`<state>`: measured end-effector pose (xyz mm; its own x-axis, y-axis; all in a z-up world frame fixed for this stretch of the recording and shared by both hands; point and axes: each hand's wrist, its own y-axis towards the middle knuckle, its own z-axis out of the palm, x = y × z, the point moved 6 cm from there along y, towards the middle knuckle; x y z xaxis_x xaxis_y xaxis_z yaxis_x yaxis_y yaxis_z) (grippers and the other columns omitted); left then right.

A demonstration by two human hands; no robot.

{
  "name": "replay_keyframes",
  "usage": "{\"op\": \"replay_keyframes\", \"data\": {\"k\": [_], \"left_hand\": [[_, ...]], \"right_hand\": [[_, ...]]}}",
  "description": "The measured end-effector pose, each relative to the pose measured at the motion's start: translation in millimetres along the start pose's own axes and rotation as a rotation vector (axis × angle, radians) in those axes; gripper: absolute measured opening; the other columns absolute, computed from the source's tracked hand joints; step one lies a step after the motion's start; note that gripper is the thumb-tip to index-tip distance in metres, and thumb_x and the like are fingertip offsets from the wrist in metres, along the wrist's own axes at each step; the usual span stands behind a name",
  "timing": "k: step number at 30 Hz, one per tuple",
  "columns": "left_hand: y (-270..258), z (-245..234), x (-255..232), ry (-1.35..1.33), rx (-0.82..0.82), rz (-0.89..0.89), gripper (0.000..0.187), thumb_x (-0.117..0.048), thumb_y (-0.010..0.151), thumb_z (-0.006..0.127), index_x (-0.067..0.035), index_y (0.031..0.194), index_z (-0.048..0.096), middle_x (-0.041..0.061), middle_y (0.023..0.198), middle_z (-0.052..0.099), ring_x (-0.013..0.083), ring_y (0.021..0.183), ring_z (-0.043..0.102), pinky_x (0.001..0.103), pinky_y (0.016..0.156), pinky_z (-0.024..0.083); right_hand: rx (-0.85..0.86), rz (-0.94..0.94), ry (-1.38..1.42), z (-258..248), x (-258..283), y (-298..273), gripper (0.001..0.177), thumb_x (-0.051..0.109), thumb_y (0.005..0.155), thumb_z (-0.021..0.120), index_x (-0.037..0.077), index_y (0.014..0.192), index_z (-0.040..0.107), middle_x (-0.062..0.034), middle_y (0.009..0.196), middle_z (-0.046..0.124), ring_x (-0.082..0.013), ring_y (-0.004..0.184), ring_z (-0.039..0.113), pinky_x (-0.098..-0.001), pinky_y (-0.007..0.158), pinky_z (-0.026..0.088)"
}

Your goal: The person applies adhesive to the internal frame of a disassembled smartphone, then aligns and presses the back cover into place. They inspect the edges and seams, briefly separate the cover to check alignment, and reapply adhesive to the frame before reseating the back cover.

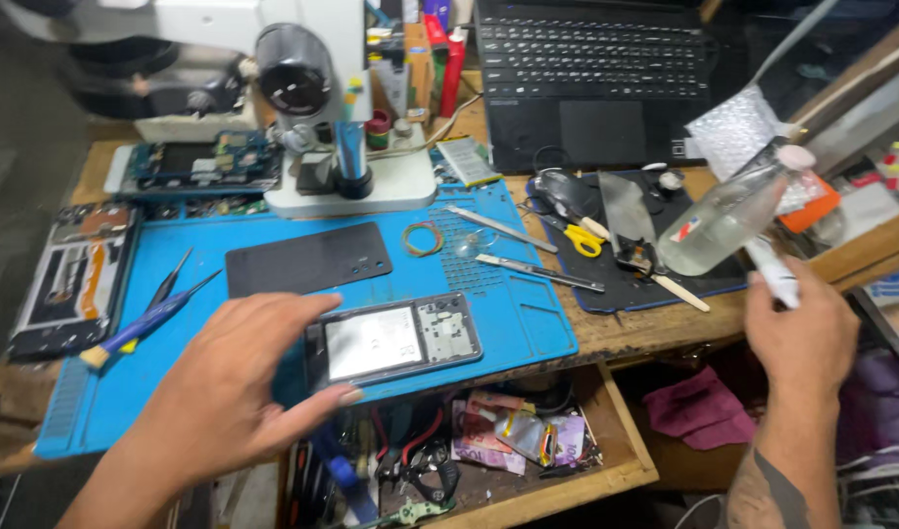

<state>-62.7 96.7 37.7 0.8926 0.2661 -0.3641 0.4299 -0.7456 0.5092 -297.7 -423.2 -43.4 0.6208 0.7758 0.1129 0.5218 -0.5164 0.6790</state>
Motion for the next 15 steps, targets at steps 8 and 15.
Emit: {"op": "replay_keyframes", "data": {"k": [8, 15], "left_hand": [[15.5, 8.3, -38.5, -0.229, -0.124, 0.042, 0.067, -0.032, 0.081, 0.084, -0.001, 0.135, 0.060, 0.016, 0.123, 0.070, 0.0310, 0.109, 0.070, 0.038, 0.095, 0.053], [16.7, 66.2, -74.7, -1.019, 0.004, -0.376, 0.058, -0.014, 0.089, 0.075, -0.003, 0.143, 0.057, 0.009, 0.118, 0.075, 0.0093, 0.085, 0.073, 0.025, 0.074, 0.061]], "right_hand": [[-0.149, 0.380, 1.423, -28.4, 10.2, -58.5, 0.040, 0.035, 0.115, 0.050, -0.004, 0.121, 0.059, -0.0173, 0.097, 0.070, -0.0256, 0.073, 0.061, -0.0372, 0.067, 0.045], [0.562, 0.747, 1.822, -27.0, 167.5, -116.7, 0.056, 0.042, 0.094, 0.053, -0.003, 0.127, 0.057, -0.0206, 0.105, 0.072, -0.0292, 0.078, 0.069, -0.0457, 0.073, 0.056]]}}
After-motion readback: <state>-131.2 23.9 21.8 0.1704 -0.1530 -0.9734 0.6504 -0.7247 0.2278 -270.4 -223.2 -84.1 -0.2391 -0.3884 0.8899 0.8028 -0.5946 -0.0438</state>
